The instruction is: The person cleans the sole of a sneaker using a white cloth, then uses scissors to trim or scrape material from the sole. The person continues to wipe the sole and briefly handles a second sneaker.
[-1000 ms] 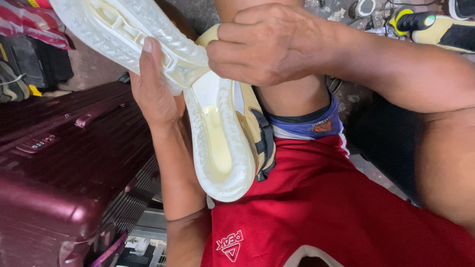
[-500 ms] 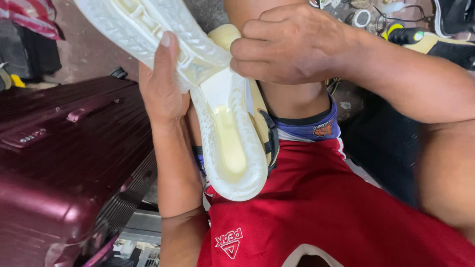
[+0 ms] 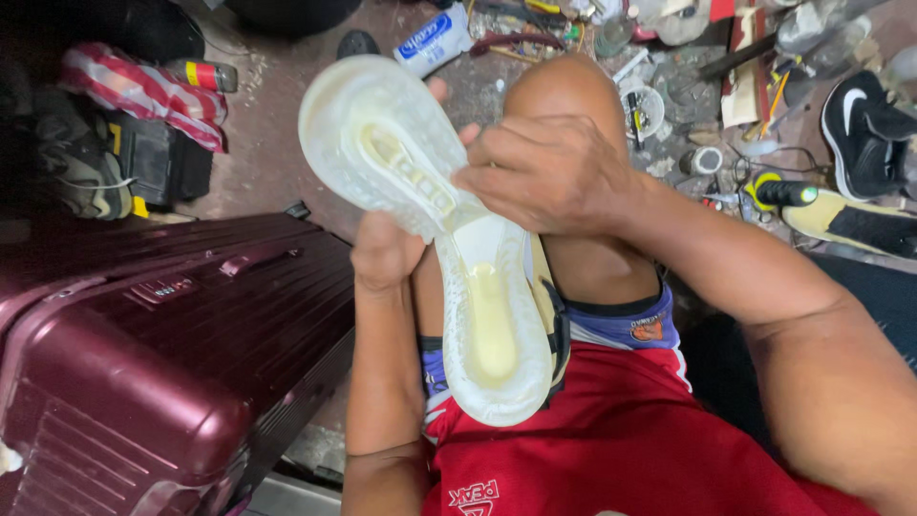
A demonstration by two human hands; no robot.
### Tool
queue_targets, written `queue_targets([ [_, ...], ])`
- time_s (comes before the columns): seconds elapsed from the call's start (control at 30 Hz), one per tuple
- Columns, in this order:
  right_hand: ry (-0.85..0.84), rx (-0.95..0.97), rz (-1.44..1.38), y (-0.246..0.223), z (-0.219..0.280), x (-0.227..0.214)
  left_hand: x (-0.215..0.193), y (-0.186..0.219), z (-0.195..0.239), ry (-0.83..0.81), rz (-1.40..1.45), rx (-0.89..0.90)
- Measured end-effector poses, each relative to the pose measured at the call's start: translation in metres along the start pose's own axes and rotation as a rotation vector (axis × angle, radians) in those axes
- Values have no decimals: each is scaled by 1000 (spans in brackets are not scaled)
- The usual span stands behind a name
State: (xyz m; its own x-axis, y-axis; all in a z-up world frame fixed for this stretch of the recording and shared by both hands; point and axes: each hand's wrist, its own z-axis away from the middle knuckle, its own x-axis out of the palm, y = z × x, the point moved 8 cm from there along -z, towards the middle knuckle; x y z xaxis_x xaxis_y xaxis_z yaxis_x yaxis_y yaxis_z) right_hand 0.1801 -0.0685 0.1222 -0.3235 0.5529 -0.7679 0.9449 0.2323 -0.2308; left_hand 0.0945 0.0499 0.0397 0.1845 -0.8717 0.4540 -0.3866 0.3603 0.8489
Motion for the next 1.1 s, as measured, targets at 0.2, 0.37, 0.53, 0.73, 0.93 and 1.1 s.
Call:
queue_targets([
  [0.2, -4, -106, -3, -11, 4, -6, -3, 1, -21, 91, 449, -9],
  [0.37, 104, 25, 52, -4, -11, -17, 8, -3, -27, 55, 509, 65],
  [0.53, 173, 8, 254, -4, -47, -29, 14, -8, -22, 84, 482, -29],
  [0.73, 134, -103, 214, -24, -74, -26, 12, -4, -28, 103, 441, 7],
  [0.93, -9, -186, 233, -45, -81, -18, 11, -3, -19, 71, 484, 45],
  [1.1, 79, -119, 308, -32, -79, -31, 14, -4, -19, 91, 466, 6],
])
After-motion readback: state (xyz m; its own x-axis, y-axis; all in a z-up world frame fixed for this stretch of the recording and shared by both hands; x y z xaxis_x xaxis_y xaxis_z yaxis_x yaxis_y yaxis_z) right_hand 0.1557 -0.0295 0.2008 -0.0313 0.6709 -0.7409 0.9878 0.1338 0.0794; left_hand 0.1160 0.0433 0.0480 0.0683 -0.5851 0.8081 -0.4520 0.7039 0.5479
